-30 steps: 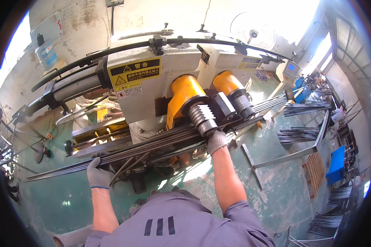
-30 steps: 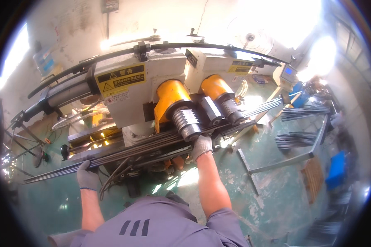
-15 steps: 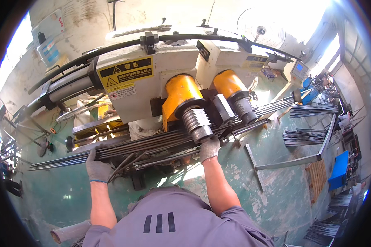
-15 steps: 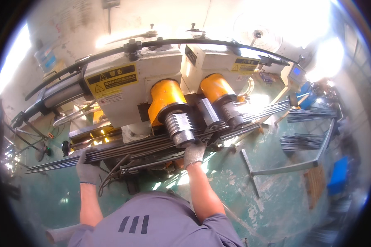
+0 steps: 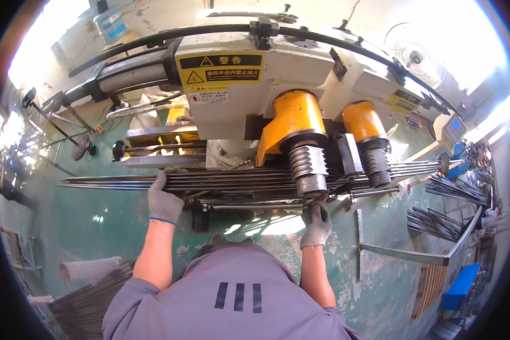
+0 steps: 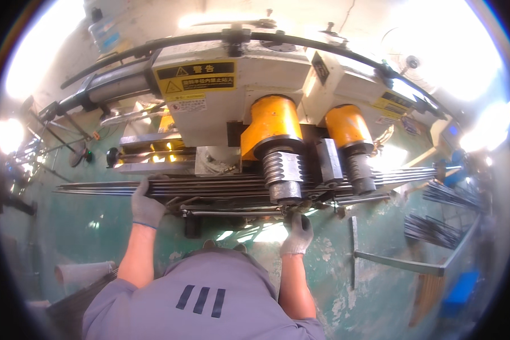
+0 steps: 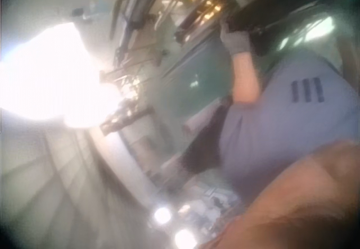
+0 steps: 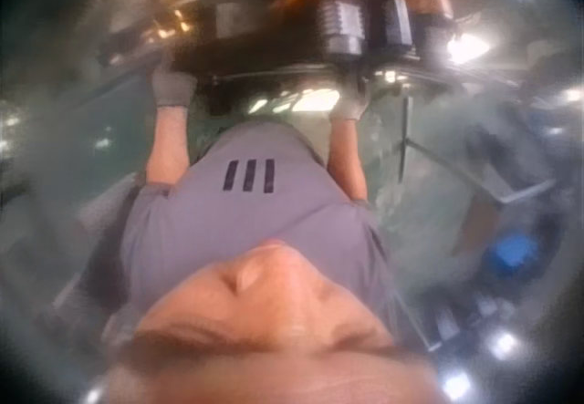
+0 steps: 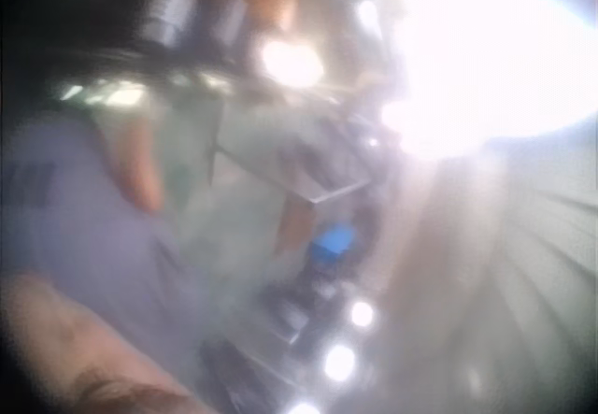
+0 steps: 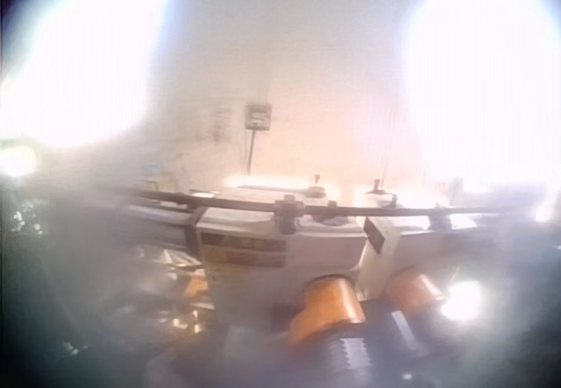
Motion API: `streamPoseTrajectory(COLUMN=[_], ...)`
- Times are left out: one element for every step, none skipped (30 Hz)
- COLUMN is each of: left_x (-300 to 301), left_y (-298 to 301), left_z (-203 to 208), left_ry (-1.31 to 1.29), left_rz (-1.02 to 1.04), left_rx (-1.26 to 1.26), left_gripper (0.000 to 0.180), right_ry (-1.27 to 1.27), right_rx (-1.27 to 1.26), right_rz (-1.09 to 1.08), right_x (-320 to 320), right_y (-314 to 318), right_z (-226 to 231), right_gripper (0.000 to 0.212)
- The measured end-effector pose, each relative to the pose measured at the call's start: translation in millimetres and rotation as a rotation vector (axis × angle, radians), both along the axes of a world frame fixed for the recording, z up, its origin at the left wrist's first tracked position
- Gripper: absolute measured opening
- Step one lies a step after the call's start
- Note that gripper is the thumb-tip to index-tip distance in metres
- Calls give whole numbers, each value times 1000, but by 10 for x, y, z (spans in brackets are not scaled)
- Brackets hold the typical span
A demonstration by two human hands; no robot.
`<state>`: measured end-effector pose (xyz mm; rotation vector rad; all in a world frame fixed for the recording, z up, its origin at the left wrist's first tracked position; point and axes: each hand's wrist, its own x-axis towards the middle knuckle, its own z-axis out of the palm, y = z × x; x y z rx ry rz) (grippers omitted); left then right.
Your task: The person feeds metal bars into a bending machine, activates the bend, and then stacks the bent bars on the floor before repeating the process.
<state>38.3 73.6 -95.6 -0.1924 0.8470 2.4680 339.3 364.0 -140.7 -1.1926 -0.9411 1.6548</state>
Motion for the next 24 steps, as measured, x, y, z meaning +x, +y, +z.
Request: streamPoseTrajectory(left_x=[-93,-181,-243,-247,-255,-256,-253,-162,-38,82,168,241,261,345,397,429,421,423,375,316,240,162,63,-45], left_y=[-188,-313,-411,-430,-373,-319,-285,-171,-27,97,180,231,250,323,374,388,371,334,232,61,-93,-270,-490,-725], left_z=[8,16,27,25,-15,-77,-219,-146,-79,-6,33,54,-82,-24,20,52,101,136,35,22,59,89,97,102], left_ry=[-15,-29,-75,-86,-101,-116,-68,-49,-30,-12,-25,-38,-33,-35,-69,-104,-122,-140,-72,-117,-100,-87,-56,-28], left_rz=[83,158,194,213,221,230,219,182,146,117,59,4,11,-22,-49,-70,-58,-43,-1,-26,13,49,86,121], left_rx=[-15,-24,-46,-53,-58,-63,-52,-58,-65,-71,-51,-30,-31,-43,-26,-15,16,49,76,88,67,47,55,66], left_gripper=[29,31,31,30,30,29,27,27,27,27,28,28,30,30,30,31,32,34,39,40,42,43,43,44], right_ry=[-28,-55,-82,-71,-64,-57,-50,-59,-68,-78,-67,-57,-45,-70,-95,-120,-74,-278,-244,-157,-163,-207,-255,-303], right_rx=[-33,-61,-89,-115,-140,-165,-158,-153,-148,-143,-154,-165,-174,-156,-137,-124,-129,-12,-34,-78,-94,-111,-132,-157], right_rz=[6,3,0,-1,-12,-23,-28,-18,-6,12,52,94,144,187,234,285,436,397,429,439,453,460,469,471], right_x=[80,160,225,269,332,375,373,374,369,357,338,306,247,187,139,104,100,158,122,154,190,250,330,402], right_y=[-48,-79,-119,-154,-174,-177,-193,-199,-202,-200,-189,-172,-154,-148,-135,-146,-83,-109,-148,-198,-195,-213,-222,-237], right_z=[-57,-107,-157,-225,-292,-359,-389,-403,-412,-418,-441,-483,-522,-569,-610,-687,-786,-881,-825,-806,-827,-933,-1062,-1221], right_gripper=[30,27,24,22,20,19,16,16,15,15,14,14,13,13,12,12,13,15,17,14,14,14,15,15])
